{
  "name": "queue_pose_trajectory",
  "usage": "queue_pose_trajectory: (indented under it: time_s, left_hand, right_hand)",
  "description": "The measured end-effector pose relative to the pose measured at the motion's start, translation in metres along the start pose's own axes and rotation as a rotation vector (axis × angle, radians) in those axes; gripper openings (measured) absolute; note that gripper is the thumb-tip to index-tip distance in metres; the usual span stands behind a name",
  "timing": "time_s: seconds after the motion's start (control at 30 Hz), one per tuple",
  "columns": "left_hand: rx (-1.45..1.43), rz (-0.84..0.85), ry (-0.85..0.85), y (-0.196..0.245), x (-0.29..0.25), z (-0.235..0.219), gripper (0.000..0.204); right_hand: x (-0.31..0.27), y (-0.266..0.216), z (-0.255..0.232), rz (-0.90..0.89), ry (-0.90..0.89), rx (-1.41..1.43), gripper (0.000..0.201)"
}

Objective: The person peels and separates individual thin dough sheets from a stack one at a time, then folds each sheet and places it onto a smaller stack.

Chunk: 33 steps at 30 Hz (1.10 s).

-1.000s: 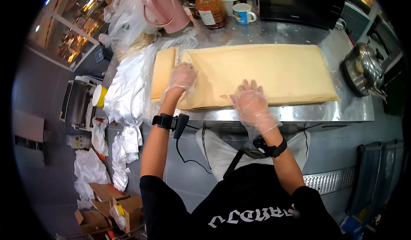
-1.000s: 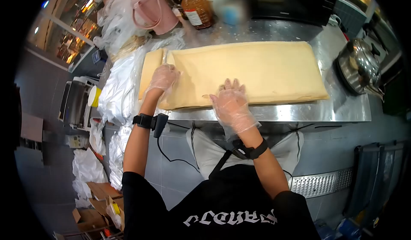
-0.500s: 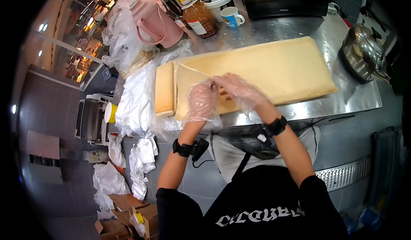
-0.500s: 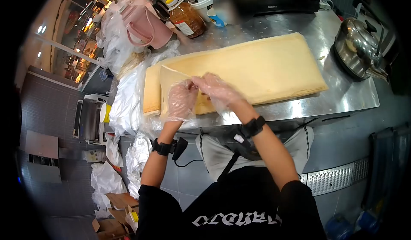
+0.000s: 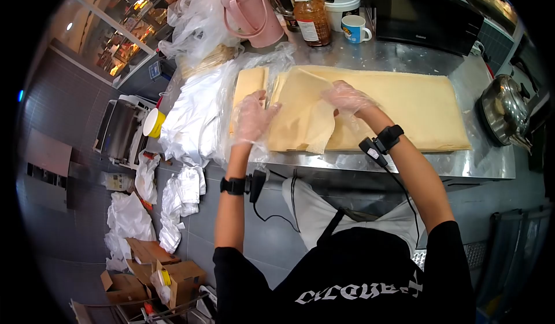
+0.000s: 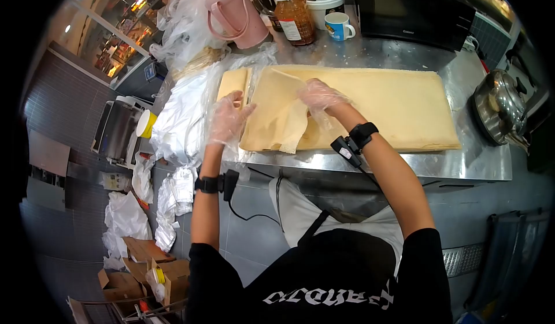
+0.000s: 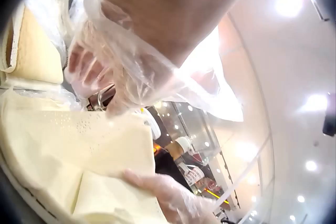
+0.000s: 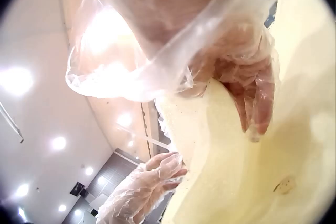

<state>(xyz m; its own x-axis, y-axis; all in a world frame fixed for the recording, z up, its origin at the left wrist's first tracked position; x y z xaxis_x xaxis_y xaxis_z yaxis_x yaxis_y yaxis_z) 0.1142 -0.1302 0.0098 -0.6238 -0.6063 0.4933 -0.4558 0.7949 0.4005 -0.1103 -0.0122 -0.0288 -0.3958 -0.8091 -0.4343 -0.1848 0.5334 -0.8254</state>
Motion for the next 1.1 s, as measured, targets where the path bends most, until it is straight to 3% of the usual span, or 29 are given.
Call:
queue_pose_trajectory:
  time_s: [0.07,0.17,0.27,0.37,0.47,0.57,0.63,0.77,0.87,0.9,0.97,1.07,1.1]
  left_hand:
    - [-0.375,-0.174,-0.278,-0.006,0.006,0.015,0.049]
    - [-0.083,-0.151,-0.748,-0.010,0.009,0.040,0.051]
    - [-0.313,-0.388,-0.658,-0.027,-0.005,0.046,0.046]
    - [-0.056,-0.253,-0.631,-0.040,-0.008,0.045,0.043]
    - [-0.016,-0.260,-0.627,-0.028,-0.005,0.041,0.041]
    - [-0.316,-0.393,-0.460,-0.023,-0.011,0.039,0.040]
    - [-0.311,-0.371,-0.439,-0.037,-0.012,0.048,0.038]
    - [-0.248,-0.316,-0.502,-0.050,-0.015,0.050,0.034]
    - [-0.383,-0.462,-0.573,-0.038,-0.024,0.038,0.036]
    - [-0.387,-0.465,-0.508,-0.038,-0.025,0.033,0.042]
    - [-0.390,-0.469,-0.375,-0.040,-0.028,0.025,0.053]
    - [-0.869,-0.628,-0.232,-0.046,-0.042,0.027,0.056]
    - [-0.873,-0.636,-0.285,-0.054,-0.045,0.030,0.056]
  right_hand:
    - [0.010,0.012,0.001,-0.079,-0.086,0.078,0.045]
    - [-0.009,0.007,-0.001,-0.091,-0.123,0.109,0.048]
    - [-0.014,0.014,-0.001,-0.098,-0.165,0.208,0.049]
    - [-0.015,0.014,0.004,-0.135,-0.211,0.233,0.050]
    - [-0.027,0.001,0.018,-0.154,-0.194,0.182,0.049]
    - [-0.038,-0.016,0.028,-0.132,-0.147,0.039,0.045]
    - [-0.036,-0.021,0.036,-0.133,-0.119,-0.032,0.044]
    - [-0.006,-0.023,0.053,-0.189,-0.042,-0.093,0.046]
    - [0.006,-0.034,0.059,-0.216,-0.005,-0.137,0.050]
    - [0.004,-0.040,0.061,-0.222,0.002,-0.146,0.051]
    - [-0.013,-0.049,0.065,-0.193,-0.091,0.004,0.051]
    - [-0.014,-0.049,0.076,-0.203,-0.257,0.250,0.051]
    - [-0.007,-0.044,0.079,-0.182,-0.297,0.303,0.050]
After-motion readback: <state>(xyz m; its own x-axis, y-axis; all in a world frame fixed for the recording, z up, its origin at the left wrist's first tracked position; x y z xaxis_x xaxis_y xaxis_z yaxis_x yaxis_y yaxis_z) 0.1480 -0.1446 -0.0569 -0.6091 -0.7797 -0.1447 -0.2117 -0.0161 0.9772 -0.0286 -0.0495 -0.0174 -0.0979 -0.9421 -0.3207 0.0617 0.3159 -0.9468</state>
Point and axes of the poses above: each hand's wrist, its own x-axis towards the middle knuckle, its own z-axis out of the palm, y = z × x, the point moved 6 cm from there along x, towards the middle knuckle, and after that the axes turned 10 degrees about z, right-handed, at the moved point
